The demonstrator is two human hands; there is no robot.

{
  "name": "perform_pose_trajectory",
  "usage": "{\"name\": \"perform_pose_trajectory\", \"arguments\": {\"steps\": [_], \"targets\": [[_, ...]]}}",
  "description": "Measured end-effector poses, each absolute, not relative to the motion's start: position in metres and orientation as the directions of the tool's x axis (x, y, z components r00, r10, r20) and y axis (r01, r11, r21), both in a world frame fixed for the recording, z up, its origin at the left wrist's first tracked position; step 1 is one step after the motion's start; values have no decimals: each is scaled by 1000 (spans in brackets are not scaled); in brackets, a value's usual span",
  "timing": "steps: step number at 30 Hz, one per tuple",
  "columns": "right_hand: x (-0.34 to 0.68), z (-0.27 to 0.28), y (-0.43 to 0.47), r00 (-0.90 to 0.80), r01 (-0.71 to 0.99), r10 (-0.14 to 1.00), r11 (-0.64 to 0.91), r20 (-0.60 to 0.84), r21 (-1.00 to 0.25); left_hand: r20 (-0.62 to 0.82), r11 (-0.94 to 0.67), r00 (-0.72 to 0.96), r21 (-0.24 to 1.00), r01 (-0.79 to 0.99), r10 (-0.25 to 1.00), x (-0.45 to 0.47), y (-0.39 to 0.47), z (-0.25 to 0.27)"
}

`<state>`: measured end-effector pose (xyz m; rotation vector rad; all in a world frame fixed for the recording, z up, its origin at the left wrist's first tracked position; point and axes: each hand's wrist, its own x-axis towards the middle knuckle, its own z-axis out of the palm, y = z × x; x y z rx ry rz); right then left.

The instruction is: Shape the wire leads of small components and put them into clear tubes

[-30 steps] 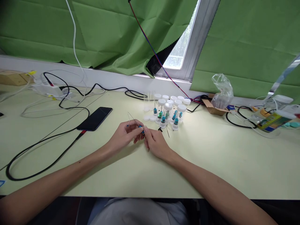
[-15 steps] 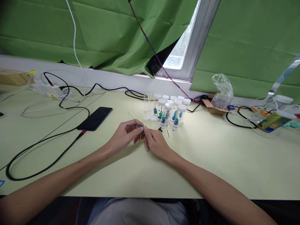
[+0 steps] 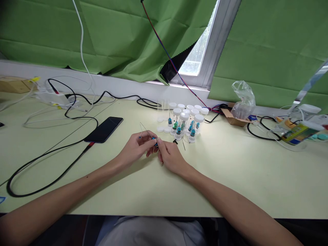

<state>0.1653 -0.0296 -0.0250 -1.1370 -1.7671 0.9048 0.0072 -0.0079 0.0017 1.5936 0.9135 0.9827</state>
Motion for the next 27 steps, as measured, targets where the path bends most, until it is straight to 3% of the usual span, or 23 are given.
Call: {"name": "perform_pose_trajectory", "arguments": {"steps": [27], "targets": [[167,-24,-30,-260,364,933,335,251,-869,135,-183,389,979,89,911,8,-9,6]]}}
